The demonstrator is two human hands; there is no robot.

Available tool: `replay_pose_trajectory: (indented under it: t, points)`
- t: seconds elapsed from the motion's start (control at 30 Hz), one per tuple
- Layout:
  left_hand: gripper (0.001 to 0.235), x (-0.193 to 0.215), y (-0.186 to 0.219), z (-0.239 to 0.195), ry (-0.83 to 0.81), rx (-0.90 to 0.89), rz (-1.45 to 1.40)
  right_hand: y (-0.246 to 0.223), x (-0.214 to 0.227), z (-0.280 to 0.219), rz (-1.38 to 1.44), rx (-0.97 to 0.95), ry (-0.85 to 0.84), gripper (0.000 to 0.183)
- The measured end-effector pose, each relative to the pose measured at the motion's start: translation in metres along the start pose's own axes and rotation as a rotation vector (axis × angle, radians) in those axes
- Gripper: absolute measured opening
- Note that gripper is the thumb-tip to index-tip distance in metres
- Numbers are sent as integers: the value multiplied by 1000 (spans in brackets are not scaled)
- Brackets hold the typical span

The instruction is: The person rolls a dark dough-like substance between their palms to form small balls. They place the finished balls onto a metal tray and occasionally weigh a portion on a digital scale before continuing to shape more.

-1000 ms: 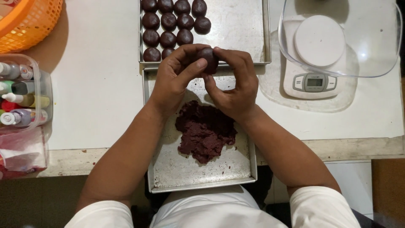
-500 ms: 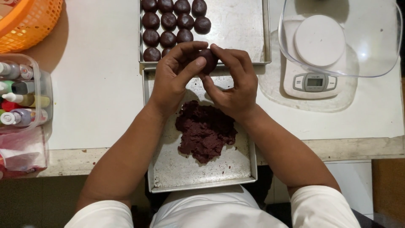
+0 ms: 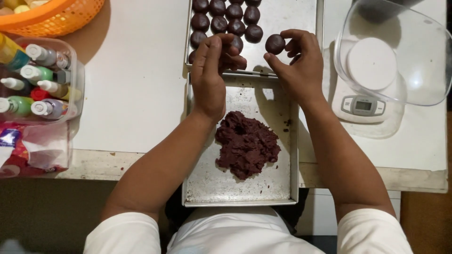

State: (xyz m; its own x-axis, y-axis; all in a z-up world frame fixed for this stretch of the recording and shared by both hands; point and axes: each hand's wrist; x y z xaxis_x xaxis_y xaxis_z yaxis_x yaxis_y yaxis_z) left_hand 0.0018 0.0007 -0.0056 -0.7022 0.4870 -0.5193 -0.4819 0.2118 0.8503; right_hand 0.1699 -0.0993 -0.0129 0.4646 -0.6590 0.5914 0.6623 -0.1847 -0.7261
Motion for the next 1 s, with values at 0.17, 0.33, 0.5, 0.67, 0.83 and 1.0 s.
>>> replay_pose_trajectory:
  t: [0.17, 0.33, 0.5, 0.67, 0.83, 1.0]
  points:
    - [31, 4, -1, 4, 96, -56, -48, -1, -15, 21, -104, -184, -143, 41]
    - [29, 4, -2, 5, 102, -42, -81, -9, -28, 31, -122, -346, -226, 43]
    - [29, 6, -6, 5, 57, -63, -63, -17, -27, 26, -126, -423, -300, 54]
    - [30, 4, -6, 5, 54, -57, -65, -11, -25, 23, -158, -408, -289, 43]
    - [30, 6, -5, 5, 50, -66, -34, -10, -24, 22, -202, -384, -295, 40]
    - [29, 4, 0, 4, 59, -53, -41, -23, -19, 23, -200, -374, -367, 39]
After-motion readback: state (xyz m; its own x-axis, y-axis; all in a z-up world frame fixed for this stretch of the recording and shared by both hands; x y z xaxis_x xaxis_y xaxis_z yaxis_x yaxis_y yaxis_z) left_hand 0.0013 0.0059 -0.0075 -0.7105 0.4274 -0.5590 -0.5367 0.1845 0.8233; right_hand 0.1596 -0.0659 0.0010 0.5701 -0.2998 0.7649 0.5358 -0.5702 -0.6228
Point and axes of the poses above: each hand's wrist, its own z-axis towards the middle knuckle, its own x-axis out of the back of the hand, y = z × x, and after that the axes turned 3 degrees about z, right-handed
